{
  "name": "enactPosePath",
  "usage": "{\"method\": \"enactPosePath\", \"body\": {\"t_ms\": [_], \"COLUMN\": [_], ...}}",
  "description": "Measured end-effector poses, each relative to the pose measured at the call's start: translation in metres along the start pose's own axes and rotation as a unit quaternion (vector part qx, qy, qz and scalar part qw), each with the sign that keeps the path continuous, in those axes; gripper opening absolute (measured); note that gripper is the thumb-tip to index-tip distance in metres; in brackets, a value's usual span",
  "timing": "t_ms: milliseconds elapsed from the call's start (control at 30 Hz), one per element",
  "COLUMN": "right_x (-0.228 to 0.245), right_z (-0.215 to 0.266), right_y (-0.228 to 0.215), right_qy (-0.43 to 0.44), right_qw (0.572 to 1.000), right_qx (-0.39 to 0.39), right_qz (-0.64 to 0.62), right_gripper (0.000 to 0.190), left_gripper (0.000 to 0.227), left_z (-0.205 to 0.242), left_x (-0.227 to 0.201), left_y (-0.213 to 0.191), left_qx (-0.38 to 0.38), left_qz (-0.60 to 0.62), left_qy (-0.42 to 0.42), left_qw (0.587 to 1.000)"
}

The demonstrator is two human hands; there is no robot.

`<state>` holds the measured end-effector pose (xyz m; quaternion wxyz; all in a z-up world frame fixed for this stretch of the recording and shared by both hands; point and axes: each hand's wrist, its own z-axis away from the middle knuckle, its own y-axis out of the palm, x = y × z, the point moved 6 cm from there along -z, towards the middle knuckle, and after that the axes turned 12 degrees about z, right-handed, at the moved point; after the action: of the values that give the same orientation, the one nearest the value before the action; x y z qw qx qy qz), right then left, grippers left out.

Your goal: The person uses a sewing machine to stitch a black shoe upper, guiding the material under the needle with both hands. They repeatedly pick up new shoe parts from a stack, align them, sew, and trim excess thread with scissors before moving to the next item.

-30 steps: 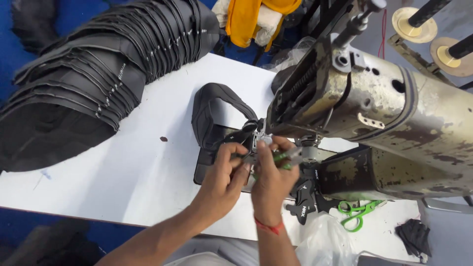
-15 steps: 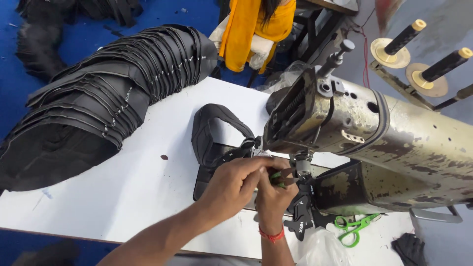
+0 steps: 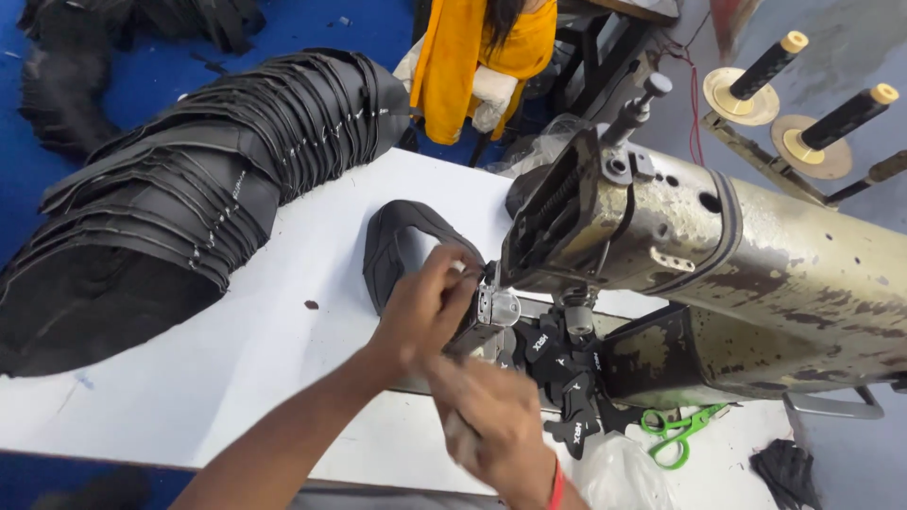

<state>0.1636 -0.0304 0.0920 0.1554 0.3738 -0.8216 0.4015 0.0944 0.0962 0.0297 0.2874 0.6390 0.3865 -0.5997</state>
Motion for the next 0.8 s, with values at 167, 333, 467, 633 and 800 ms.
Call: {"method": "enactPosePath", "body": {"t_ms": [167,333,467,633,800], "right_x": [0.016,0.019,0.016,-0.054,-0.067], "right_z": [-0.090,-0.076,0.001,0.055,0.056], "right_y": [0.004,0.011,-0.008,-0.013,0.008], "right_qy": [-0.054,0.061,0.142,0.428,0.403], "right_qw": [0.966,0.972,0.952,0.893,0.911], "right_qx": [-0.110,-0.042,-0.082,-0.008,0.071], "right_qz": [0.228,0.223,0.258,0.141,-0.046], "right_gripper": [0.045,0.067,0.059,0.039,0.025], "left_gripper": [0.022,0.029,0.038,0.057,0.046], "left_z": [-0.024,0.015,0.089,0.145,0.148], "left_x": [0.003,0.016,0.083,0.086,0.074], "left_y": [0.010,-0.002,0.016,0.040,0.058], "left_qx": [-0.052,-0.046,0.124,0.293,0.250], "left_qz": [-0.124,-0.100,-0.276,-0.198,-0.133], "left_qy": [0.309,0.252,0.025,0.036,0.034], "left_qw": [0.942,0.961,0.953,0.935,0.958]}}
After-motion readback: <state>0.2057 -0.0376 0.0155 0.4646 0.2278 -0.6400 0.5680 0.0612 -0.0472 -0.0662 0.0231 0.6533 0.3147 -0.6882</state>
